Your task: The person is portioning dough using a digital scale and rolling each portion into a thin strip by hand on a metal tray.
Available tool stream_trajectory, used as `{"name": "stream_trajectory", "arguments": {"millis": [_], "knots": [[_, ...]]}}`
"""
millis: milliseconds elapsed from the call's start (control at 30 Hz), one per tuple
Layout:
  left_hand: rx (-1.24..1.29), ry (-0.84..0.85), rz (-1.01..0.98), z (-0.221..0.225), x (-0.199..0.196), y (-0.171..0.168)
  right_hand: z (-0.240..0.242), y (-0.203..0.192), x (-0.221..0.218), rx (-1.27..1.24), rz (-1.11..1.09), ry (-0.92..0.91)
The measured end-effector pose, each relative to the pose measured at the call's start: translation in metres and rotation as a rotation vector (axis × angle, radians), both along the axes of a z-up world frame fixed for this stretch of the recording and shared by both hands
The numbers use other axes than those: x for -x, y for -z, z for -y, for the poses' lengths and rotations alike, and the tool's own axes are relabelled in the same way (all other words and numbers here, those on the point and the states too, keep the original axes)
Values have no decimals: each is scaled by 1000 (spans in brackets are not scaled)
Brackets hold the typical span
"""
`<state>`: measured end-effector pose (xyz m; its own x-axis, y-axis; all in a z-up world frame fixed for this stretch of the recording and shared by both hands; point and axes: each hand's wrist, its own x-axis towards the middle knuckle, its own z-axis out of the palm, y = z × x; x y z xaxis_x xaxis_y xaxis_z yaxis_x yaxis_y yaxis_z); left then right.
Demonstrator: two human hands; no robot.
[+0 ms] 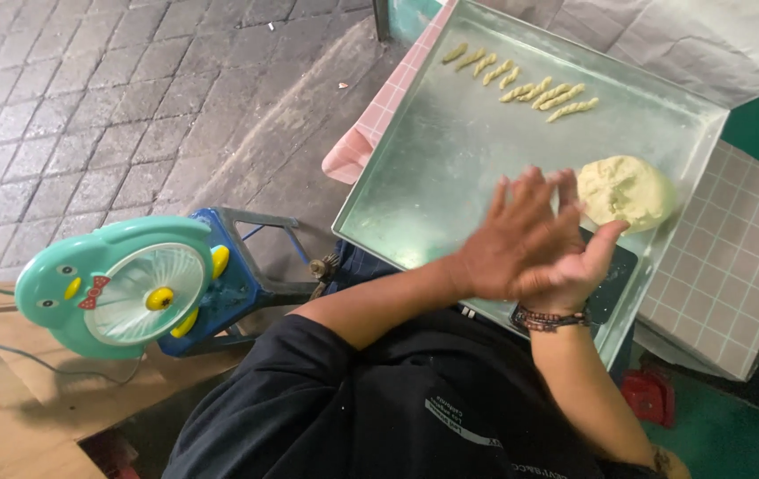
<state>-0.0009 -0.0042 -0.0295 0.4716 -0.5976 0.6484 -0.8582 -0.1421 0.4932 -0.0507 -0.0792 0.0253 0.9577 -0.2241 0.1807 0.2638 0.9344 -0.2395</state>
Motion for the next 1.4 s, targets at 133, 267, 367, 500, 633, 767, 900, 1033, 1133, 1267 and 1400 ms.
{"name": "stream_trajectory", "arguments": {"millis": [133, 267, 367, 500, 633, 767, 900, 1033, 1133, 1267, 1400], "knots": [[-75, 69, -29, 4, 22, -13, -4, 4, -1, -1, -29, -27], [-67, 29, -67, 1, -2, 0, -7, 2, -1, -3, -56, -36], [-56, 64, -85, -9, 4, -13, -10, 1, -6, -5, -67, -47], [-63, 99, -23, 1, 21, -9, -14, 4, -8, -8, -102, -59], [-71, 23, -26, 4, -11, 7, -12, 15, -9, -15, -126, -65], [-247, -95, 59, -5, 11, -24, 19, 97, -17, -24, -149, -95], [106, 79, -51, 11, 15, -6, 42, 139, -13, -34, -172, -134], [-44, -68, 1, 2, -5, 5, 42, 147, -7, -38, -194, -142], [-97, 9, -5, -6, 17, -20, 39, 149, -6, -39, -216, -151], [-357, -44, 42, 3, 16, -14, 41, 149, -5, -37, -244, -155], [-764, -455, 351, -5, -1, -24, -41, 25, -22, -40, -267, -160]]}}
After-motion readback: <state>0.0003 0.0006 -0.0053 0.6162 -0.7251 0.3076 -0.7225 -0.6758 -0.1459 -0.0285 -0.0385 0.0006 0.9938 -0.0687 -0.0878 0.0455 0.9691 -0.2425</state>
